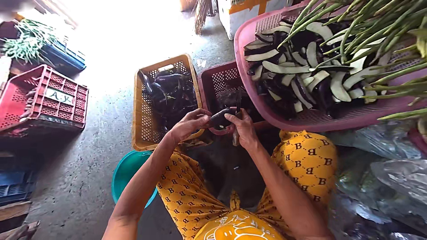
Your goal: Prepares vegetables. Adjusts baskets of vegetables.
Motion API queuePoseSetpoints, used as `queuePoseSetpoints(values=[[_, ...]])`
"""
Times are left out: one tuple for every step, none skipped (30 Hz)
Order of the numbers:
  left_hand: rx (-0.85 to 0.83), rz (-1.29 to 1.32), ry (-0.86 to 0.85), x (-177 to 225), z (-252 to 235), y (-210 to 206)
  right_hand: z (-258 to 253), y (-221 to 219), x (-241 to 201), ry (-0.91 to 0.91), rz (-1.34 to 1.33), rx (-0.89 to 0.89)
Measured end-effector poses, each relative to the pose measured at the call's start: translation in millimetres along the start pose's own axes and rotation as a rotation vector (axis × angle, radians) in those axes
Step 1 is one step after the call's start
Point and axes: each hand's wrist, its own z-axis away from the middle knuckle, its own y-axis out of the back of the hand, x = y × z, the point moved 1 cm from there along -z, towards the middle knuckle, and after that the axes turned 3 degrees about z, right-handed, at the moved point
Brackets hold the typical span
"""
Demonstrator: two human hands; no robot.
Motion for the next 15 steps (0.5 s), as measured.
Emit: queuePoseSetpoints(values=[[-0.037,0.156,0.027,-1,2,2,0,0,-1,-0.045,-0.067,0.015],[-0.024,0.283,0.047,0,4,0,0,-1,-3,-0.099,-0.122,0.049],[0.042,0.380,0.057,2,5,-5,1,-2,-3,-0.159,-0.167,0.082],[0.110,0.420,0.047,3,6,-12,2,-3,-4,-0.216,-0.206,0.100],[0.150,0.394,0.012,1,6,-20,3,-4,-3,-0.258,-0.234,0.107],[0.155,0.326,-0.036,-2,5,-27,4,-5,-2,-0.281,-0.246,0.097],[0.176,0.258,-0.083,-6,2,-34,5,-6,0,-0.285,-0.240,0.080],[0.220,0.242,-0.124,-11,-2,-40,6,-7,2,-0.269,-0.208,0.060],[0.283,0.289,-0.149,-16,-6,-46,8,-7,4,-0.239,-0.142,0.040],[0.355,0.381,-0.155,-20,-11,-49,10,-7,4,-0.204,-0.045,0.019],[0.401,0.487,-0.148,-24,-14,-49,13,-7,2,-0.164,0.063,-0.002],[0.431,0.598,-0.134,-27,-16,-47,15,-6,1,-0.121,0.159,-0.014],[0.457,0.724,-0.123,-28,-18,-45,15,-4,2,-0.084,0.240,-0.015],[0.474,0.842,-0.118,-29,-17,-42,16,-3,1,-0.069,0.314,-0.017],[0.492,0.922,-0.115,-28,-15,-40,16,-2,2,-0.069,0.402,-0.014]])
